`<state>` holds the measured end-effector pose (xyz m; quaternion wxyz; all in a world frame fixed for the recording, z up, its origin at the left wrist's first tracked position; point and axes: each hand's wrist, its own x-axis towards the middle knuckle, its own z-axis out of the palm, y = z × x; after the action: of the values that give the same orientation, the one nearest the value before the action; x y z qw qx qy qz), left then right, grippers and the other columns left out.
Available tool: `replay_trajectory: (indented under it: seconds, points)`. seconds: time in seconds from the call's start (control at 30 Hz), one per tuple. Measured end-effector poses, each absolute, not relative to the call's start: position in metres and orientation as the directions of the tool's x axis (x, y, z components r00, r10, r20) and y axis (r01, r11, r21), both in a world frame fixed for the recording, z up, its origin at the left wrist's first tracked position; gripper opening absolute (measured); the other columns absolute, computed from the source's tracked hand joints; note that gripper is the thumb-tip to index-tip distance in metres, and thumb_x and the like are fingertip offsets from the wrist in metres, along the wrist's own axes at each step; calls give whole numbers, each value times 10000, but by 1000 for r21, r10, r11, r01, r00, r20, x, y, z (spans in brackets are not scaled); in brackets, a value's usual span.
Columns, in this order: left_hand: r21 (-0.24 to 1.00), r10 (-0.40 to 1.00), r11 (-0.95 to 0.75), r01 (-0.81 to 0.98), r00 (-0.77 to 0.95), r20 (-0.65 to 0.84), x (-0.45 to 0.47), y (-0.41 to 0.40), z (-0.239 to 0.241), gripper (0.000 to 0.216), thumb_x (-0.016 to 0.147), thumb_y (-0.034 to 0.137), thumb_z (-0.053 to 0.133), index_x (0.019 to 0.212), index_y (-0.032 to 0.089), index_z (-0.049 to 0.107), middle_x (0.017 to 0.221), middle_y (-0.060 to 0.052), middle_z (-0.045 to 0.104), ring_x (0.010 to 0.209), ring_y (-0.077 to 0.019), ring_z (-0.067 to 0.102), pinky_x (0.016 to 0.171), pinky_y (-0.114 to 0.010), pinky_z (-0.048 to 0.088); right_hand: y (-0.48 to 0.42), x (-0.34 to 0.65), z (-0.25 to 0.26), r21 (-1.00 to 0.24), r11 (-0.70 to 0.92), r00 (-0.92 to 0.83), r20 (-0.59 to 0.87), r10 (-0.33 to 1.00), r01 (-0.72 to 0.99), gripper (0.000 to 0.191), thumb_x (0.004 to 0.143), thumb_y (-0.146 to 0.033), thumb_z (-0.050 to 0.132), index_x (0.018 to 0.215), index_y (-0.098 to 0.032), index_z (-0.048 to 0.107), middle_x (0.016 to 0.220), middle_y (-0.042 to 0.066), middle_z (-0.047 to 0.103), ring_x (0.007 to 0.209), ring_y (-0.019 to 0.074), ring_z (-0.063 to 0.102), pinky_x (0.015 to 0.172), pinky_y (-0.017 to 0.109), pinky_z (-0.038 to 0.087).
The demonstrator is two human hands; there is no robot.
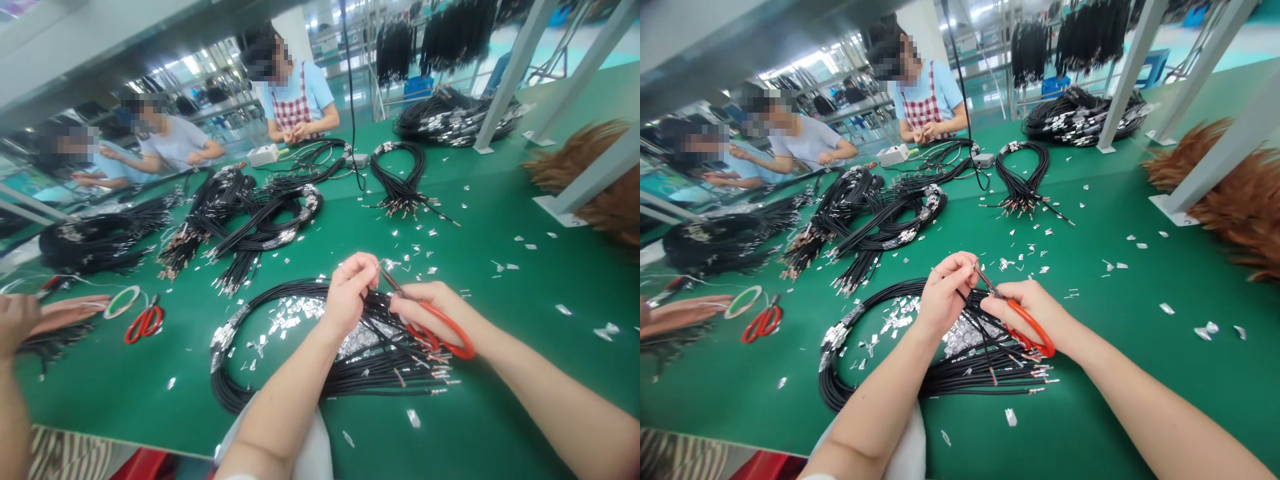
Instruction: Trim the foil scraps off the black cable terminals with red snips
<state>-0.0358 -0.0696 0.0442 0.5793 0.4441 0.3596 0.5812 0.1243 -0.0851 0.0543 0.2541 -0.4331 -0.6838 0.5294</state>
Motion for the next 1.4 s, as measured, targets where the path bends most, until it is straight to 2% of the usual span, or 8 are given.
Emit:
replay_trajectory:
  seconds: [0.47, 0.6, 0.7, 0.8, 0.9, 1.17, 1.3, 1.4]
  points:
    - [953, 976, -209, -217, 15, 218, -33, -73, 42, 178, 781, 218, 571, 620, 163, 521, 782, -8, 487, 663, -100, 429, 643, -239, 360, -90, 118, 59, -984, -79, -459, -145, 876, 160, 330, 832, -430, 506, 612, -188, 546, 405, -56, 414, 389, 86, 408, 424, 224, 358]
    - [961, 980, -177, -211, 56, 192, -35, -68, 36, 154, 799, 253, 571, 671, 169, 577, 832, -18, 528, 727, -109, 478, 696, -242, 389, -91, 121, 63, -984, 7, -357, -58, 932, 176, 278, 782, -390, 585, 594, -197, 518, 466, -41, 451, 427, 93, 421, 436, 240, 355]
    - [982, 988, -148, -115, 31, 153, -36, -63, 31, 128, 802, 293, 581, 797, 181, 643, 998, -46, 578, 913, -135, 519, 783, -241, 403, -85, 131, 63, -974, 132, -242, 85, 967, 184, 170, 716, -337, 673, 774, -213, 573, 639, -1, 594, 552, 139, 539, 544, 283, 455]
    - [993, 997, -27, -118, 71, 35, -36, -62, 29, 204, 801, 363, 584, 778, 163, 620, 733, -20, 589, 662, -98, 530, 610, -219, 404, -75, 142, 64, -932, 280, -61, 274, 960, 229, 218, 710, -281, 684, 890, -229, 573, 819, 30, 633, 734, 183, 600, 722, 344, 500]
    - [970, 967, 146, -193, 232, -100, -33, -65, 28, 308, 764, 439, 612, 671, 152, 549, 436, 75, 370, 373, -41, 288, 404, -198, 217, -71, 142, 69, -879, 360, 75, 400, 913, 311, 208, 751, -239, 641, 953, -239, 592, 861, 34, 622, 774, 182, 595, 761, 355, 494]
    - [966, 966, 130, -224, 249, -73, -23, -69, 23, 326, 647, 380, 731, 649, 132, 521, 497, 86, 366, 414, -4, 231, 424, -188, 156, -70, 104, 81, -831, 478, -283, 403, 870, 285, 250, 764, -128, 543, 986, -213, 621, 882, 20, 680, 768, 165, 639, 707, 298, 520]
    - [937, 986, 36, -347, 165, 24, -24, -68, 23, 293, 625, 306, 753, 771, 159, 546, 591, 73, 453, 431, -9, 290, 423, -176, 206, -62, 104, 78, -825, 469, -196, 427, 883, 314, 171, 739, -131, 572, 890, -201, 613, 813, 13, 660, 717, 154, 618, 667, 282, 502]
    - [960, 994, -56, -275, 72, 78, -25, -70, 24, 222, 690, 315, 700, 770, 169, 554, 582, 65, 465, 424, -26, 337, 413, -184, 238, -54, 109, 74, -906, 384, -131, 365, 922, 180, 168, 711, -157, 631, 864, -198, 574, 739, -2, 630, 663, 142, 610, 638, 279, 504]
